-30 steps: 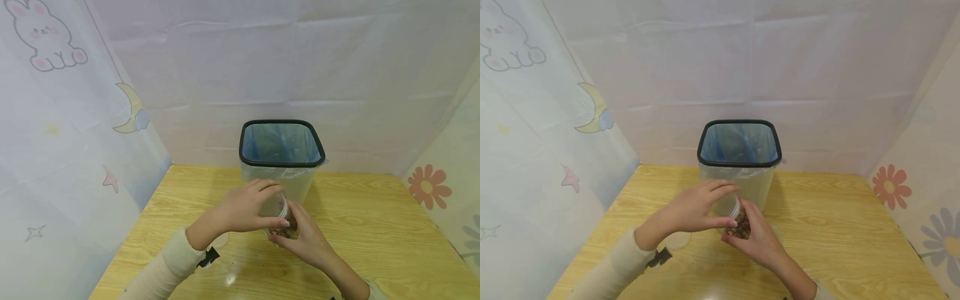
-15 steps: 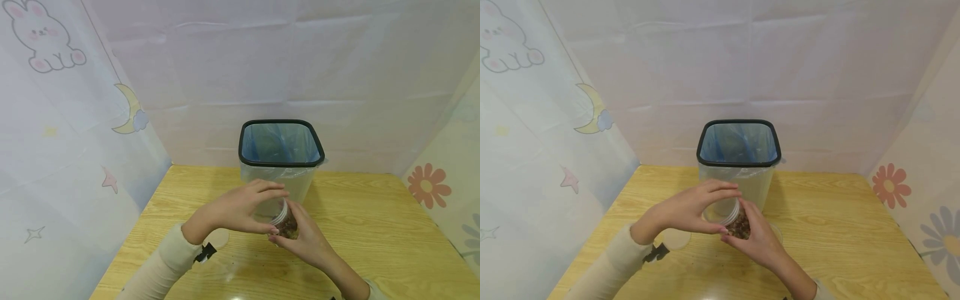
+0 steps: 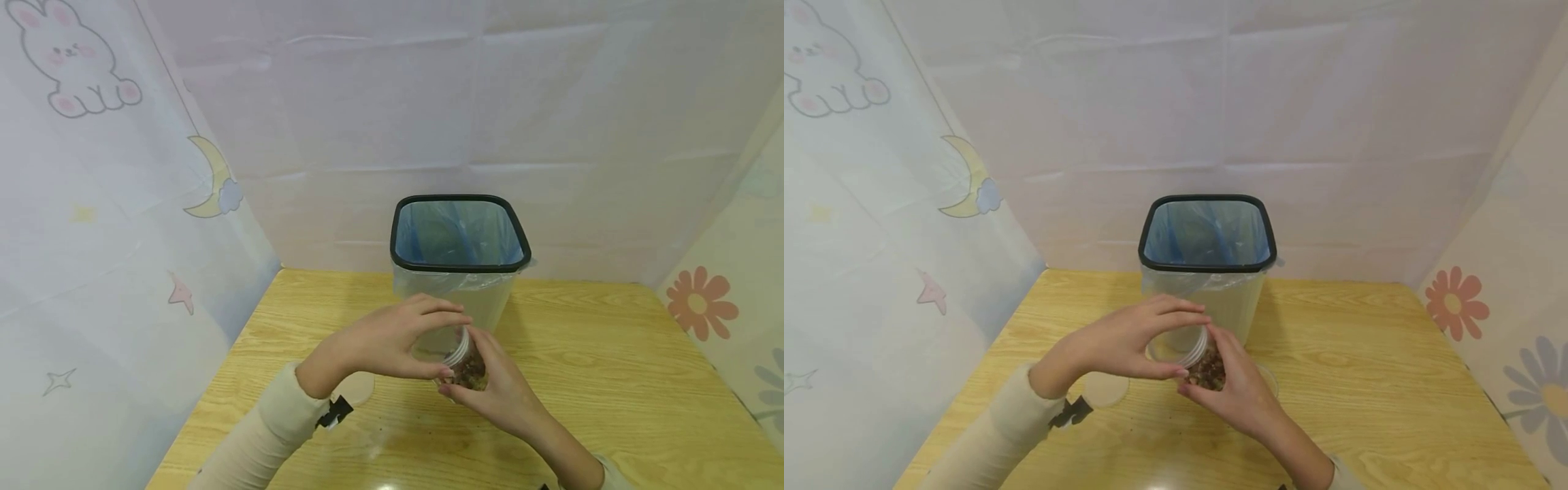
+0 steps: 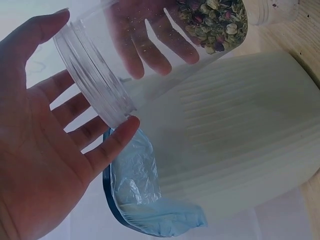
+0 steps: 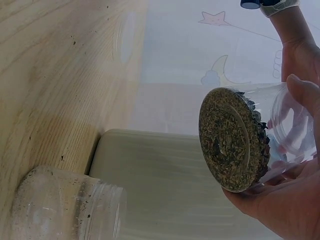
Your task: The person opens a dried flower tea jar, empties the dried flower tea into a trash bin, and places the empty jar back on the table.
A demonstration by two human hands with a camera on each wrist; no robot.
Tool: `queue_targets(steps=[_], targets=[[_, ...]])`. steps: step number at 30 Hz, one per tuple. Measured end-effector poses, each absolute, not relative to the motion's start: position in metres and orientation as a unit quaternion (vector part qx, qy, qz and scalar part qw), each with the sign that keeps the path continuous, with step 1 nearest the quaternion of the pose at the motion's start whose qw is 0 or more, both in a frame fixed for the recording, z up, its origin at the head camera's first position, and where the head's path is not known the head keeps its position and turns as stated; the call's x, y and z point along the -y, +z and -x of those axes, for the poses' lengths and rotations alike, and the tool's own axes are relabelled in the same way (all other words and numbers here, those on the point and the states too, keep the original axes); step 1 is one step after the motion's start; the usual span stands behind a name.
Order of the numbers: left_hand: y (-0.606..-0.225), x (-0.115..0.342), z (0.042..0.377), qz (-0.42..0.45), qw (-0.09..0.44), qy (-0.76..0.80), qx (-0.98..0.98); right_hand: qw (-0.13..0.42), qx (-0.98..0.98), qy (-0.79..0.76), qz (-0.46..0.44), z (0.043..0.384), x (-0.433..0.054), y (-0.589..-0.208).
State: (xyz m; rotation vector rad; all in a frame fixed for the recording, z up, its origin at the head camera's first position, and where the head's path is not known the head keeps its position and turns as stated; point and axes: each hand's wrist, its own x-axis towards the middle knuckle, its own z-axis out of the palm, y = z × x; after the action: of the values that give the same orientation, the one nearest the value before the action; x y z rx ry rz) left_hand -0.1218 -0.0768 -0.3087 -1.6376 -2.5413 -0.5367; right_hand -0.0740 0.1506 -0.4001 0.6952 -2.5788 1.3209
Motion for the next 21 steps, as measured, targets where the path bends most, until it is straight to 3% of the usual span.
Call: queue_targets(steps=[21], targets=[[-0.307,0.069,0.107,0.427,0.079,-0.121,0.893,0.058,0.848,0.473,-0.231,0.073,-0.15,-0.398]])
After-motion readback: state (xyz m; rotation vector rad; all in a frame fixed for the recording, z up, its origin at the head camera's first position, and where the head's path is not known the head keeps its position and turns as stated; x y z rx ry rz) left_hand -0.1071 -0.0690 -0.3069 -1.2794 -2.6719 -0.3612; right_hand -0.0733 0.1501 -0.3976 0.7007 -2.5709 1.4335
